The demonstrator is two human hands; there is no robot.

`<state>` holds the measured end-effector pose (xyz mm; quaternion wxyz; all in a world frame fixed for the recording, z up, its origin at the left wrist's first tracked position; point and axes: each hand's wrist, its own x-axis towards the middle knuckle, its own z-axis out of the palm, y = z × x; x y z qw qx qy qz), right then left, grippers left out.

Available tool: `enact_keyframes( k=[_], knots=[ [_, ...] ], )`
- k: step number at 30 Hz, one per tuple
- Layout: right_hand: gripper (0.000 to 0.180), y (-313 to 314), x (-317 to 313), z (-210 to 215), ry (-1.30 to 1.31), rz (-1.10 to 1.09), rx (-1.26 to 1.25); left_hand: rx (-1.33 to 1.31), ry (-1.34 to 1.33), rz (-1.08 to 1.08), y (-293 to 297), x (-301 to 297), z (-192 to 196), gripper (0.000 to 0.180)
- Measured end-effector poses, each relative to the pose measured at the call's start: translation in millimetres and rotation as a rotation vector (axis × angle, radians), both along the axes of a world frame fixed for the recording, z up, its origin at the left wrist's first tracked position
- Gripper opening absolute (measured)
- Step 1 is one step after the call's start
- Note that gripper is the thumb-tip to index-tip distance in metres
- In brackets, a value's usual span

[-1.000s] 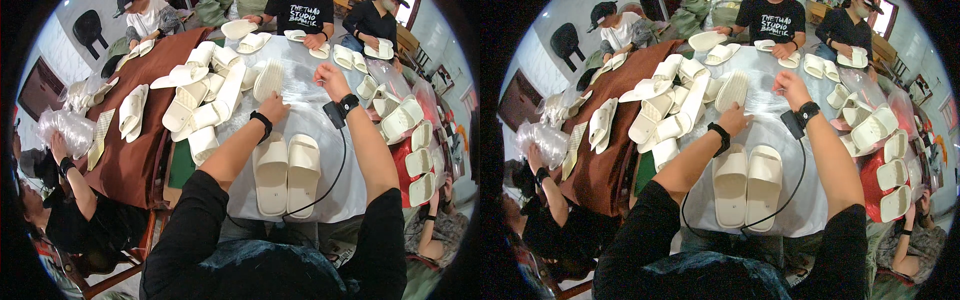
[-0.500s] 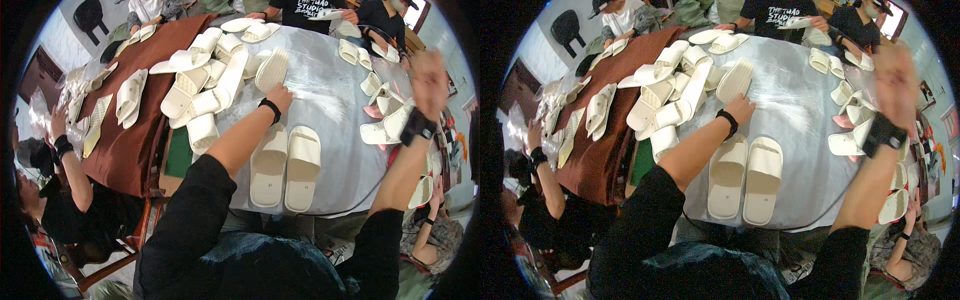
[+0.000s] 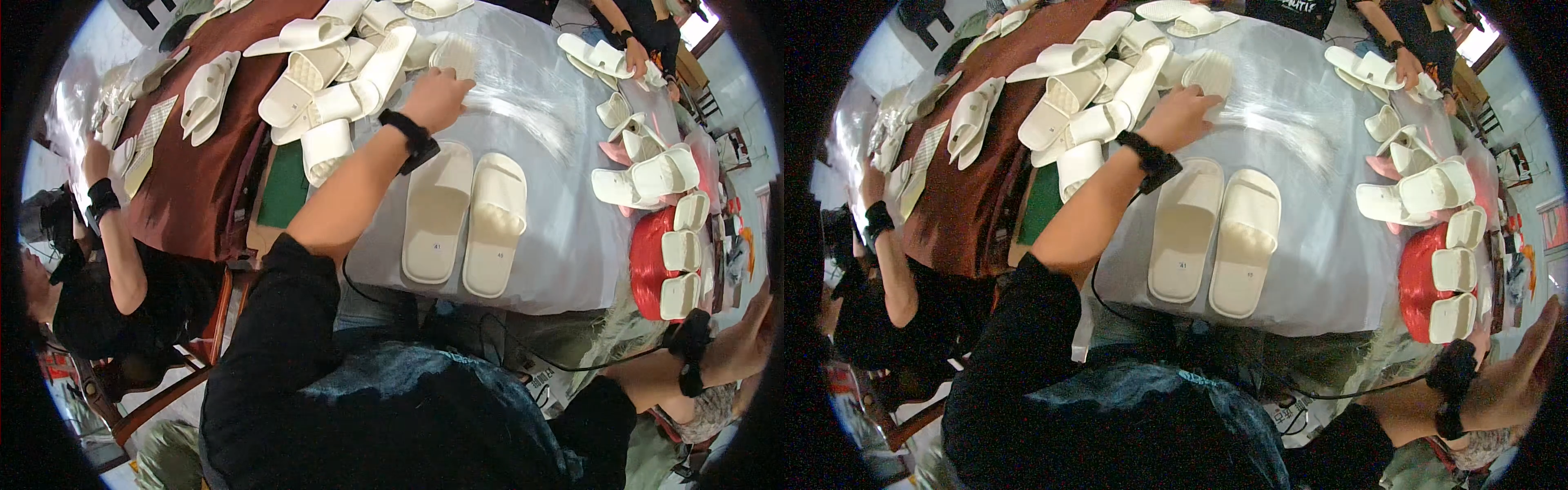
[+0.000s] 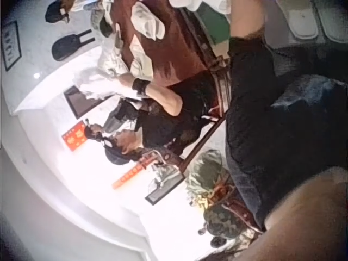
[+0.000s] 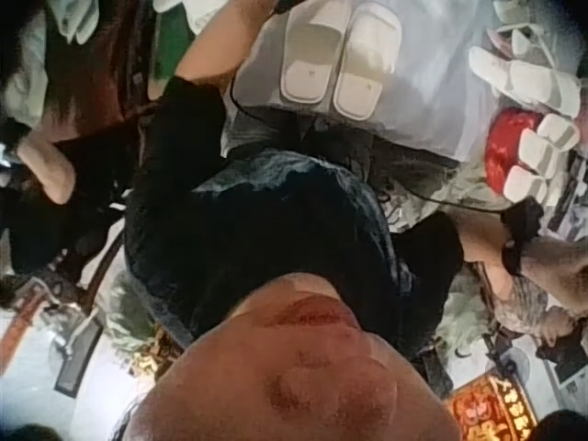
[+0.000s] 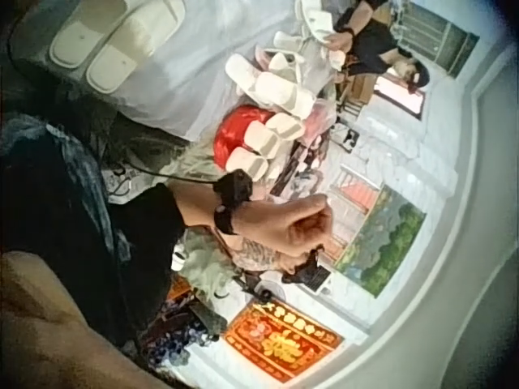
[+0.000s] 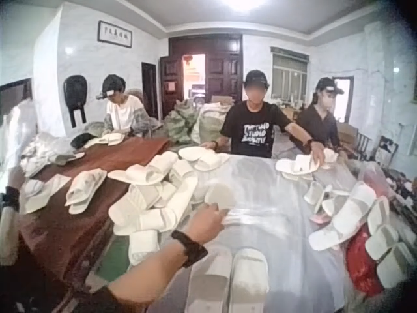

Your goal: Assembling components of white slippers at a manufacturing table.

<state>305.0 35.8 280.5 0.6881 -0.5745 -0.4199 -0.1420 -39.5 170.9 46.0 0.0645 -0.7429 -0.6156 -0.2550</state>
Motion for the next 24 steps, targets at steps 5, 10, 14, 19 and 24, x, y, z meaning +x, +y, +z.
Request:
enact_keyframes(
  k=[5, 10, 14, 19, 24],
  knots=[
    [0.026, -11, 71, -58, -0.6, 0.008, 0.077, -0.212, -0.397, -0.309, -34, 0, -34, 0.02],
    [0.005, -20, -53, -164, -0.37, 0.862, -0.662, -0.341, -0.414, -0.043, -83, -5, -68, 0.025],
    [0.007, -16, -86, -240, -0.195, 1.182, -0.881, -0.329, -0.571, -0.027, -97, 10, -67, 0.026],
    [0.01, -14, -103, -264, 0.502, 1.3, -1.201, -0.246, -0.644, -0.046, -97, 4, -71, 0.024],
    [0.017, -9, -124, -261, 0.709, 1.275, -1.248, -0.38, -0.641, -0.061, -94, -7, -67, 0.025]
  ],
)
